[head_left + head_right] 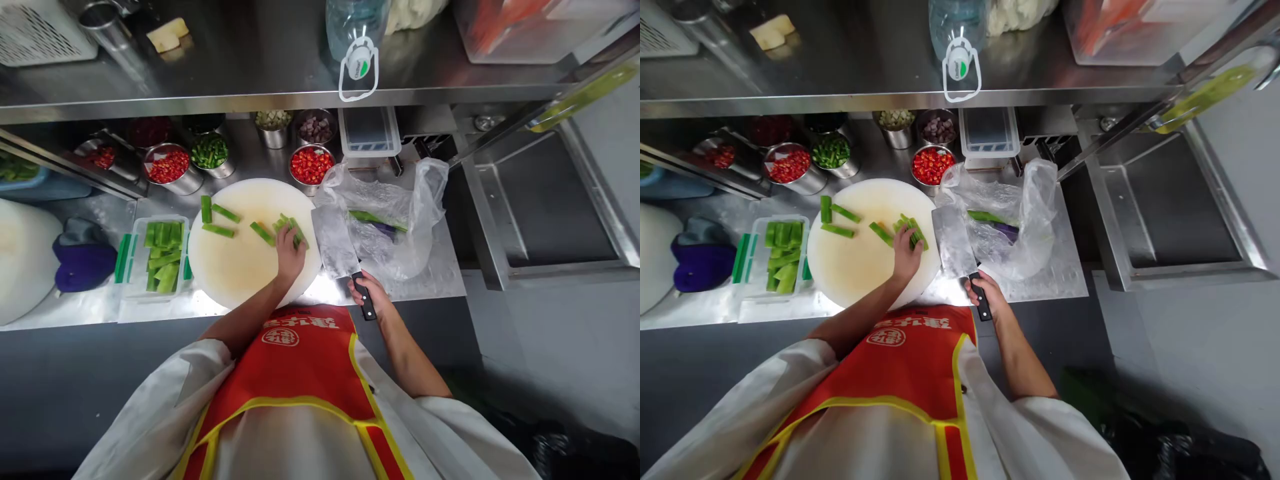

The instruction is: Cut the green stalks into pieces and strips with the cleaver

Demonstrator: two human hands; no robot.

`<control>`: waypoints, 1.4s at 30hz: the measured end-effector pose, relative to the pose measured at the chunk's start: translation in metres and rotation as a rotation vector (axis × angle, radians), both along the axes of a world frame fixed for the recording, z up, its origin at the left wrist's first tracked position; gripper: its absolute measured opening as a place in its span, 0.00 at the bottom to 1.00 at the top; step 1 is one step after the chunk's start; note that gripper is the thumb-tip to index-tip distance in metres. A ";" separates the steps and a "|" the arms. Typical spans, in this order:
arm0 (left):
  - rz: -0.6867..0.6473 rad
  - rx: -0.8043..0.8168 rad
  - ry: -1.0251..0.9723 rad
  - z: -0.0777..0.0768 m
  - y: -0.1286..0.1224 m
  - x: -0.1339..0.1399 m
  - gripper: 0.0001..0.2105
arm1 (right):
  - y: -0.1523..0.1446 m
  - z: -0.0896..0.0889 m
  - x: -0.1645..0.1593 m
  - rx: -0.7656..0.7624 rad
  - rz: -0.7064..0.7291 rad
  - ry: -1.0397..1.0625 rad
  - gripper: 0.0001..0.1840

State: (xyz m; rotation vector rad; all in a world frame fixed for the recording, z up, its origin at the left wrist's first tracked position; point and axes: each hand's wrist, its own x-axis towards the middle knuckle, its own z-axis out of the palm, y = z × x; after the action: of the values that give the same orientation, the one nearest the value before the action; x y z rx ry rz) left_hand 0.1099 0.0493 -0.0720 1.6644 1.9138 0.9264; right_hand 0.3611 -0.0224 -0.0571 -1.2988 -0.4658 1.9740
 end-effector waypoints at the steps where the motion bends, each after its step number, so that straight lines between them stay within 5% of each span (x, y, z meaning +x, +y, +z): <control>1: 0.007 0.016 0.009 -0.003 0.002 0.002 0.19 | 0.002 -0.002 -0.002 -0.005 0.010 0.001 0.21; 12: -0.021 -0.018 0.038 -0.011 0.016 0.003 0.21 | -0.016 -0.019 -0.062 -0.106 0.169 0.061 0.21; 21: -0.006 0.039 0.075 -0.013 0.013 0.003 0.16 | -0.023 -0.008 -0.050 -0.074 0.097 -0.012 0.20; 31: 0.021 0.028 0.003 -0.007 0.013 -0.015 0.14 | -0.018 -0.001 -0.098 -0.144 0.252 0.009 0.17; 34: 0.043 0.043 -0.045 0.007 0.009 -0.015 0.14 | -0.022 0.016 -0.097 -0.093 0.243 -0.025 0.16; 38: 0.000 0.113 -0.078 0.044 0.009 -0.028 0.15 | -0.026 0.045 -0.106 0.003 0.289 -0.086 0.14; 42: 0.069 0.224 -0.030 0.069 0.011 -0.097 0.16 | -0.011 0.067 -0.167 0.085 0.404 -0.093 0.11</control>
State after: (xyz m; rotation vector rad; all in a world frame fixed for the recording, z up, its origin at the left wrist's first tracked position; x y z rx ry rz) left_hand 0.0126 0.0607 -0.0029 1.7049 1.9166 1.2250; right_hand 0.1936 -0.0333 0.0098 -1.3235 -0.9074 2.1942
